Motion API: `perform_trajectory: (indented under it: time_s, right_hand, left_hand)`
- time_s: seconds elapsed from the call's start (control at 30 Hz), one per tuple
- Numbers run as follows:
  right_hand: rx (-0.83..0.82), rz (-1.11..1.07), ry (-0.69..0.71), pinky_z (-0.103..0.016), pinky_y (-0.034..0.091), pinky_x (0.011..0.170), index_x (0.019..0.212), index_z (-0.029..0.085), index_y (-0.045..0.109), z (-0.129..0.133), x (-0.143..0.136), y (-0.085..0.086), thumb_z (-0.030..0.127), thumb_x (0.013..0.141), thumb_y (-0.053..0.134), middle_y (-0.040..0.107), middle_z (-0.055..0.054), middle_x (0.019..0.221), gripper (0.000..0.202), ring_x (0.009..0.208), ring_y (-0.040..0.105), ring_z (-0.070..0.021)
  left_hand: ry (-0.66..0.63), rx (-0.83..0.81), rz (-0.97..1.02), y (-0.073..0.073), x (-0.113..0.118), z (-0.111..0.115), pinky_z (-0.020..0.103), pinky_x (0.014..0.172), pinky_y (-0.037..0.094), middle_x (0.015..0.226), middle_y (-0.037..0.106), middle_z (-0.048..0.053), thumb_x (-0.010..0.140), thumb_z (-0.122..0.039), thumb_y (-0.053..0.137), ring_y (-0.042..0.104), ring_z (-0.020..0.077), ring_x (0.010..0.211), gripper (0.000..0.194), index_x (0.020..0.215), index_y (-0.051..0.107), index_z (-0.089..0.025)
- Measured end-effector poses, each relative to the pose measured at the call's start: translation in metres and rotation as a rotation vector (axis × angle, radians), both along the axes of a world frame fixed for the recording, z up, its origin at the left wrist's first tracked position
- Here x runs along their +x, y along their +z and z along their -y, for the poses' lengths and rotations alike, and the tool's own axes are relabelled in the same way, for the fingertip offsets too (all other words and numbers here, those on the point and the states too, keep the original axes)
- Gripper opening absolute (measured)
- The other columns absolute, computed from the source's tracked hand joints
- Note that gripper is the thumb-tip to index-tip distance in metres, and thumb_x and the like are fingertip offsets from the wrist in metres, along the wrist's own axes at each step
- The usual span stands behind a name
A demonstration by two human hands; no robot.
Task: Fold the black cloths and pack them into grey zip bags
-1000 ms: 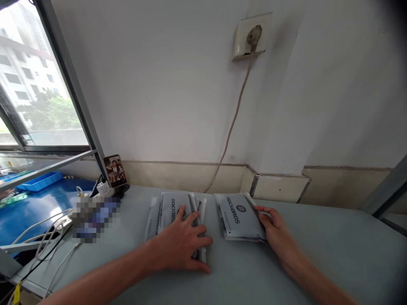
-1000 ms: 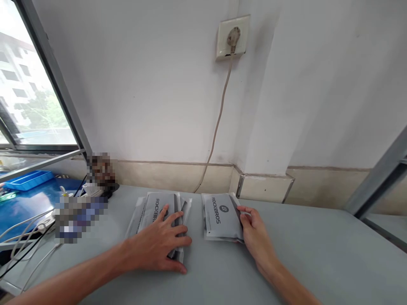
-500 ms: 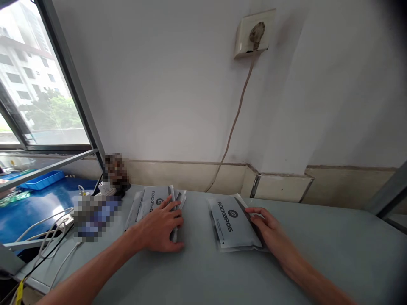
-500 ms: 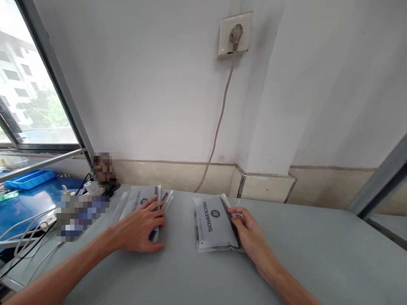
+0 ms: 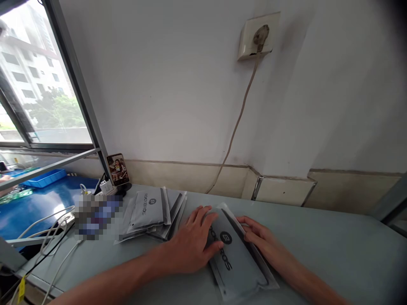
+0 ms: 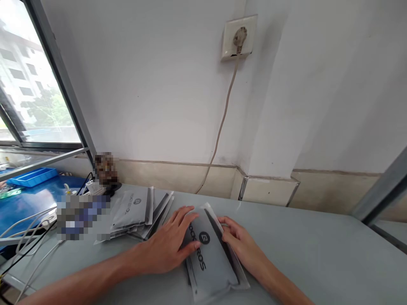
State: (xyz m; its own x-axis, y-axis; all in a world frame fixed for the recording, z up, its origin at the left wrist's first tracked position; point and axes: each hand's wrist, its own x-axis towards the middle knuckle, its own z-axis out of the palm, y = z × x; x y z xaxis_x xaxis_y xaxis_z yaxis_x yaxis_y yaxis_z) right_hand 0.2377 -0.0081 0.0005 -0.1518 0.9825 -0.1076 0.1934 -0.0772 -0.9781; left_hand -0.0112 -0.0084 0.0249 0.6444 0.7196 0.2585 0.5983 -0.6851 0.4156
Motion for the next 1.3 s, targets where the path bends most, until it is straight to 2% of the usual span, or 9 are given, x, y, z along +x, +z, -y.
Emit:
perform_trajectory:
  time_s: [0.07, 0.13, 0.23, 0.37, 0.53, 0.7, 0.9, 1.07, 1.3]
  right_hand:
    - [-0.052, -0.070, 0.104, -0.031, 0.053, 0.069, 0.107, 0.025, 0.070, 0.004, -0.002, 0.004, 0.041, 0.076, 0.065, 0.068, 0.002, 0.074, 0.034, 0.074, 0.067, -0.0228]
    - [-0.084, -0.132, 0.184, -0.029, 0.050, 0.069, 0.098, 0.025, 0.068, 0.008, -0.004, 0.005, 0.036, 0.075, 0.066, 0.066, 0.003, 0.075, 0.026, 0.073, 0.064, -0.0203]
    - [-0.107, -0.174, 0.217, -0.028, 0.046, 0.067, 0.092, 0.024, 0.064, 0.011, -0.007, 0.006, 0.033, 0.076, 0.065, 0.063, 0.003, 0.075, 0.018, 0.071, 0.059, -0.0181]
    - [-0.096, -0.189, 0.229, -0.028, 0.043, 0.067, 0.088, 0.024, 0.058, 0.012, -0.009, 0.008, 0.034, 0.080, 0.062, 0.058, 0.004, 0.075, 0.013, 0.069, 0.053, -0.0164]
    - [0.020, -0.021, 0.243, -0.026, 0.038, 0.063, 0.078, 0.024, 0.050, 0.012, -0.008, 0.007, 0.048, 0.091, 0.062, 0.044, 0.005, 0.071, 0.029, 0.066, 0.041, -0.0151]
    - [0.113, 0.096, 0.210, -0.026, 0.036, 0.061, 0.079, 0.024, 0.055, 0.013, -0.011, 0.002, 0.062, 0.099, 0.053, 0.041, 0.005, 0.072, 0.043, 0.067, 0.038, -0.0155]
    - [0.147, 0.130, 0.215, -0.024, 0.038, 0.062, 0.080, 0.024, 0.057, 0.017, -0.017, 0.001, 0.060, 0.100, 0.053, 0.044, 0.004, 0.073, 0.042, 0.069, 0.041, -0.0156]
    - [0.053, 0.121, 0.257, -0.023, 0.033, 0.049, 0.085, 0.025, 0.056, 0.021, -0.020, 0.004, 0.065, 0.099, 0.052, 0.042, 0.006, 0.069, 0.042, 0.056, 0.038, -0.0124]
    - [0.035, 0.103, 0.306, -0.023, 0.028, 0.047, 0.081, 0.026, 0.050, 0.025, -0.022, 0.006, 0.065, 0.096, 0.058, 0.036, 0.008, 0.066, 0.043, 0.052, 0.031, -0.0107]
  left_hand:
    - [0.038, -0.063, 0.100, -0.010, 0.004, 0.000, 0.054, 0.122, 0.036, 0.170, 0.026, 0.011, 0.104, -0.052, 0.050, 0.024, 0.0329, 0.157, 0.064, 0.158, 0.029, -0.026]
    - [0.105, -0.133, 0.197, -0.018, 0.006, -0.001, 0.050, 0.120, 0.039, 0.164, 0.037, 0.013, 0.104, -0.051, 0.050, 0.035, 0.0309, 0.151, 0.062, 0.156, 0.031, -0.024]
    - [0.224, -0.230, 0.272, -0.022, 0.006, -0.003, 0.048, 0.108, 0.047, 0.141, 0.060, 0.013, 0.102, -0.050, 0.051, 0.058, 0.0306, 0.129, 0.053, 0.147, 0.043, -0.022]
    - [0.303, -0.333, 0.267, -0.019, 0.004, -0.007, 0.041, 0.086, 0.049, 0.111, 0.068, 0.010, 0.103, -0.055, 0.045, 0.066, 0.0275, 0.097, 0.048, 0.136, 0.054, -0.021]
    - [0.155, -0.438, 0.316, -0.016, -0.001, -0.013, 0.029, 0.065, 0.037, 0.081, 0.057, 0.000, 0.101, -0.058, 0.049, 0.051, 0.0166, 0.072, 0.042, 0.091, 0.060, -0.019]
    - [-0.084, -0.641, 0.349, -0.011, -0.005, -0.013, 0.025, 0.063, 0.037, 0.084, 0.054, -0.001, 0.097, -0.063, 0.056, 0.048, 0.0141, 0.073, 0.044, 0.094, 0.059, -0.019]
    - [-0.104, -0.607, 0.307, -0.005, -0.004, -0.009, 0.024, 0.061, 0.033, 0.078, 0.047, -0.002, 0.101, -0.062, 0.048, 0.042, 0.0133, 0.071, 0.045, 0.088, 0.057, -0.019]
    - [-0.164, -0.691, 0.314, -0.007, -0.002, -0.007, 0.024, 0.061, 0.033, 0.077, 0.046, -0.004, 0.098, -0.062, 0.054, 0.041, 0.0123, 0.069, 0.043, 0.090, 0.058, -0.020]
    - [-0.076, -0.682, 0.385, -0.016, 0.004, -0.003, 0.024, 0.062, 0.034, 0.076, 0.049, -0.003, 0.099, -0.059, 0.054, 0.042, 0.0127, 0.068, 0.041, 0.091, 0.061, -0.019]
